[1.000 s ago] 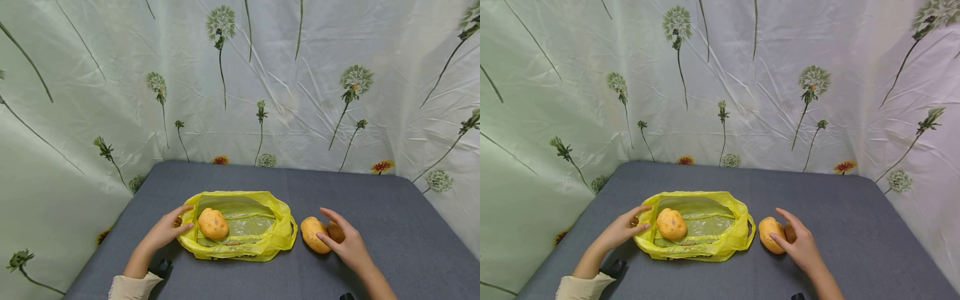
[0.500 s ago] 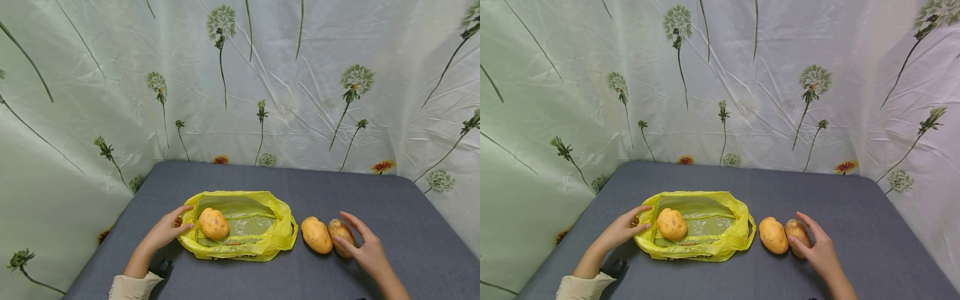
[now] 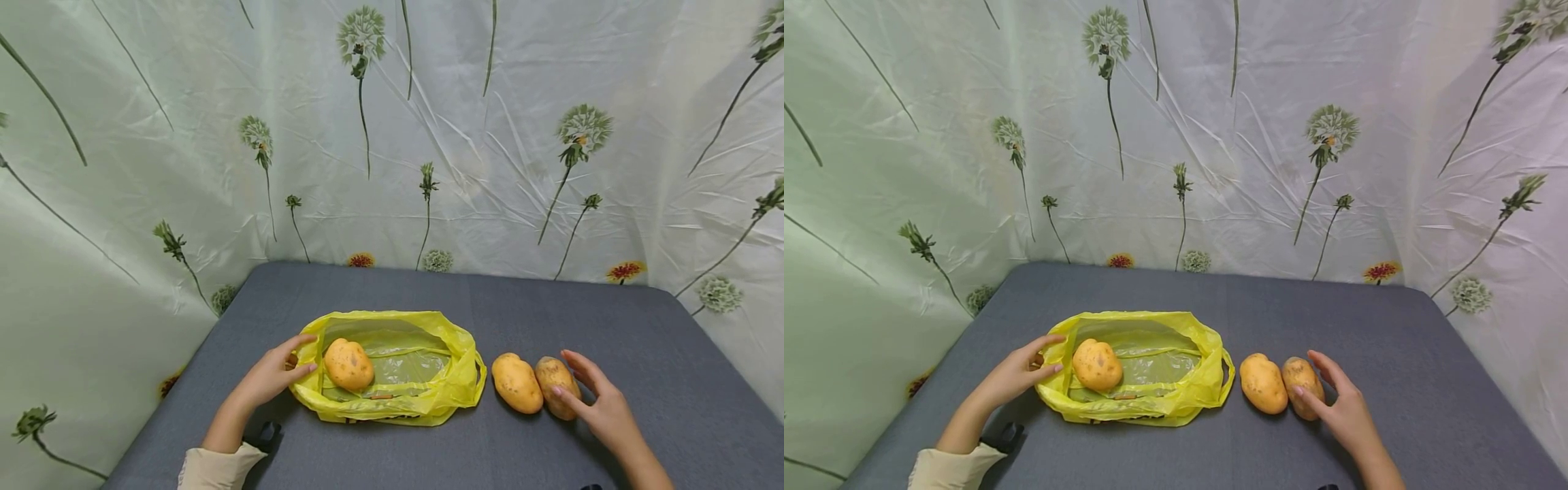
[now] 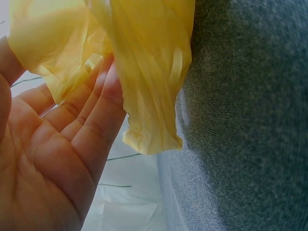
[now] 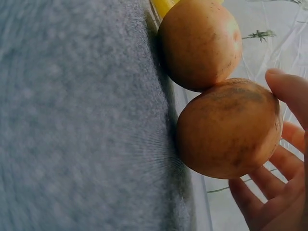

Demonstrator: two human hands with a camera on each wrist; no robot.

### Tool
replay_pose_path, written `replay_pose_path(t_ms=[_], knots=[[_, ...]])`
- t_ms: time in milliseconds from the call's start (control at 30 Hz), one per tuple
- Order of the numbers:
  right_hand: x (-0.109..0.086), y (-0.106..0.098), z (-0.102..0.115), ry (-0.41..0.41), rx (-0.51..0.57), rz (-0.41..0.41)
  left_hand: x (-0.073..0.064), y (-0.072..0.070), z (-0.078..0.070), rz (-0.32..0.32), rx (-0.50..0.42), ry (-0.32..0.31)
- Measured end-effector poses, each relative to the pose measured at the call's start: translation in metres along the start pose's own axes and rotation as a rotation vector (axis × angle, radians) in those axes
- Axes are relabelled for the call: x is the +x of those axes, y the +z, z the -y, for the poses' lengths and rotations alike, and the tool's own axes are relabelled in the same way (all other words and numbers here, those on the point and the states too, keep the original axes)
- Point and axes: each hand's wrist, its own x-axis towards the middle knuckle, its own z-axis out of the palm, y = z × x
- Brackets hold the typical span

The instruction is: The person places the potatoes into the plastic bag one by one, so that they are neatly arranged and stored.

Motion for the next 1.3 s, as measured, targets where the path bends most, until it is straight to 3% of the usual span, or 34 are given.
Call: replay_pose_path(t_ms=[400,600,867,1300], knots=[[-0.003,0.000,-0.006,0.107,-0.015,0.085,-0.001,0.000,-0.001,0.000,-0.002,0.001],[-0.003,0.003,-0.006,0.081,-0.016,0.046,-0.001,0.000,-0.001,-0.002,0.002,0.000],[-0.002,0.004,-0.004,0.068,-0.093,-0.039,-0.001,0.000,-0.002,-0.004,-0.001,-0.003],[0.008,0.005,0.006,0.028,-0.057,-0.099,-0.001,0.000,-0.003,-0.001,0.004,-0.005]])
